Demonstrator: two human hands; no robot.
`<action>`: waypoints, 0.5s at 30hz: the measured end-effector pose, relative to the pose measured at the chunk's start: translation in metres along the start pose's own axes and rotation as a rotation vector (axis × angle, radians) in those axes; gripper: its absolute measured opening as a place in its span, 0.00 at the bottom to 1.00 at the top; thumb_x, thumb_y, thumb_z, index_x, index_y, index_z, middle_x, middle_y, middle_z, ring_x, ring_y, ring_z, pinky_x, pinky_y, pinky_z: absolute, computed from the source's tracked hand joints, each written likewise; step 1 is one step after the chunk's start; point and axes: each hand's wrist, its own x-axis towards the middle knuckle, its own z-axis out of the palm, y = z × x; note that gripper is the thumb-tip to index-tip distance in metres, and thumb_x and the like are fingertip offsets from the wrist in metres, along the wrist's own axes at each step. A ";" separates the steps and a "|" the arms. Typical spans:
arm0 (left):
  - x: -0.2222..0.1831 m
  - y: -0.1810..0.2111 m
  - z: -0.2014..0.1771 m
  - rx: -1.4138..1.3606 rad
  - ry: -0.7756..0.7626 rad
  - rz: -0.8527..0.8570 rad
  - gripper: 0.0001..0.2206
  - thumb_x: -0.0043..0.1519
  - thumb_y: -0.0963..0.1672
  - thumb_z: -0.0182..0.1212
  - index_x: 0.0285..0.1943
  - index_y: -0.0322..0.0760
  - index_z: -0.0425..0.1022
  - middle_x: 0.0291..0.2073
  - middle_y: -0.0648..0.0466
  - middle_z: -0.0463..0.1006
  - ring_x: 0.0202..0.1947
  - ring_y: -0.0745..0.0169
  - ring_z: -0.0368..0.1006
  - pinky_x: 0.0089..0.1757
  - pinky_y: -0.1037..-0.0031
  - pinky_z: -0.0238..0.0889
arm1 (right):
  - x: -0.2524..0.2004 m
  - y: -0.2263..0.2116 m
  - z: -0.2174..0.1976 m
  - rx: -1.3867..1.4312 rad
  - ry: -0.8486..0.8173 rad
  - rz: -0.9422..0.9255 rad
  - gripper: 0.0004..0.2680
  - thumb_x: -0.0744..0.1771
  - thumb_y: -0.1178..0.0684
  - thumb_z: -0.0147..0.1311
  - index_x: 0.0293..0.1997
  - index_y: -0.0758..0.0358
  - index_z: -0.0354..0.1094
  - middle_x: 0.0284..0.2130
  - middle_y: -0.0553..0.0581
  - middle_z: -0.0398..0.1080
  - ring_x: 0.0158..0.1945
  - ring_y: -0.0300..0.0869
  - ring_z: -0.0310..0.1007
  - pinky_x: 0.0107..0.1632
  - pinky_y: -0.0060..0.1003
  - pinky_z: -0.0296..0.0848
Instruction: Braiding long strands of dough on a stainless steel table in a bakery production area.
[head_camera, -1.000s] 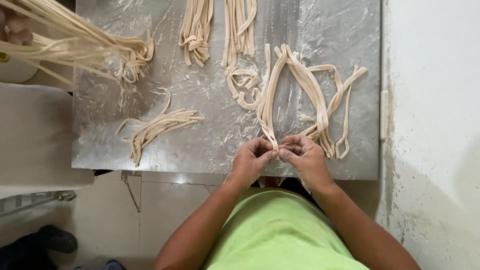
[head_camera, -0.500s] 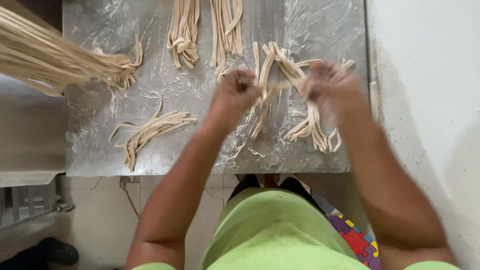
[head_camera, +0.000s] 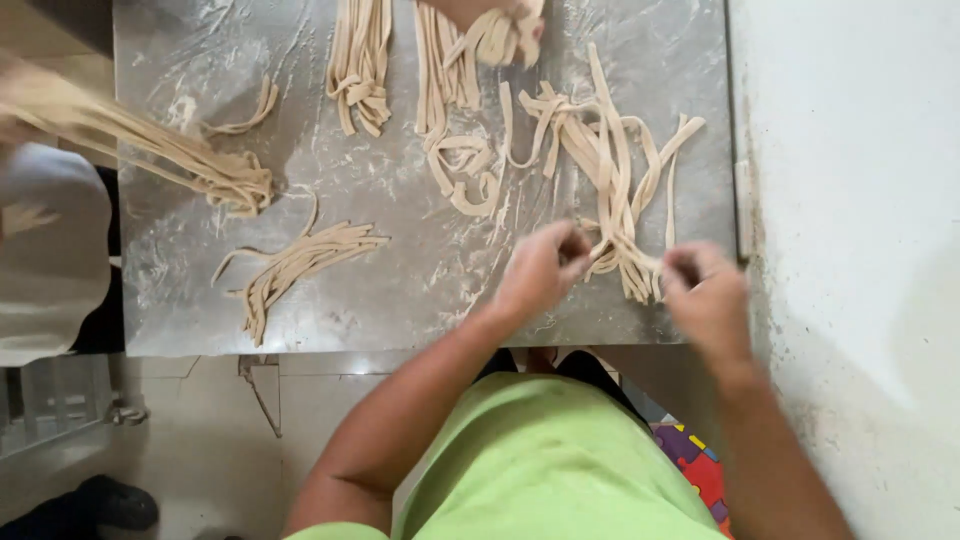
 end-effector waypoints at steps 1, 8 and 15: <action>-0.003 -0.011 0.005 0.150 -0.007 -0.085 0.06 0.51 0.43 0.62 0.35 0.43 0.71 0.27 0.53 0.76 0.30 0.56 0.73 0.33 0.67 0.65 | -0.010 0.005 0.009 -0.101 -0.018 -0.037 0.05 0.62 0.59 0.56 0.38 0.61 0.70 0.31 0.61 0.70 0.38 0.51 0.72 0.41 0.42 0.69; -0.004 -0.004 0.003 0.451 -0.062 -0.133 0.07 0.53 0.47 0.60 0.32 0.41 0.72 0.23 0.47 0.76 0.30 0.44 0.74 0.32 0.56 0.65 | -0.023 -0.002 0.021 -0.648 0.030 -0.362 0.12 0.63 0.54 0.50 0.50 0.56 0.68 0.42 0.58 0.68 0.44 0.51 0.68 0.42 0.45 0.70; 0.097 -0.035 -0.006 0.896 0.264 -0.051 0.13 0.54 0.50 0.60 0.35 0.39 0.66 0.32 0.48 0.71 0.30 0.42 0.75 0.32 0.57 0.69 | -0.010 -0.024 0.063 -0.750 -0.436 -0.376 0.28 0.64 0.36 0.43 0.68 0.58 0.39 0.67 0.57 0.37 0.69 0.56 0.33 0.65 0.59 0.31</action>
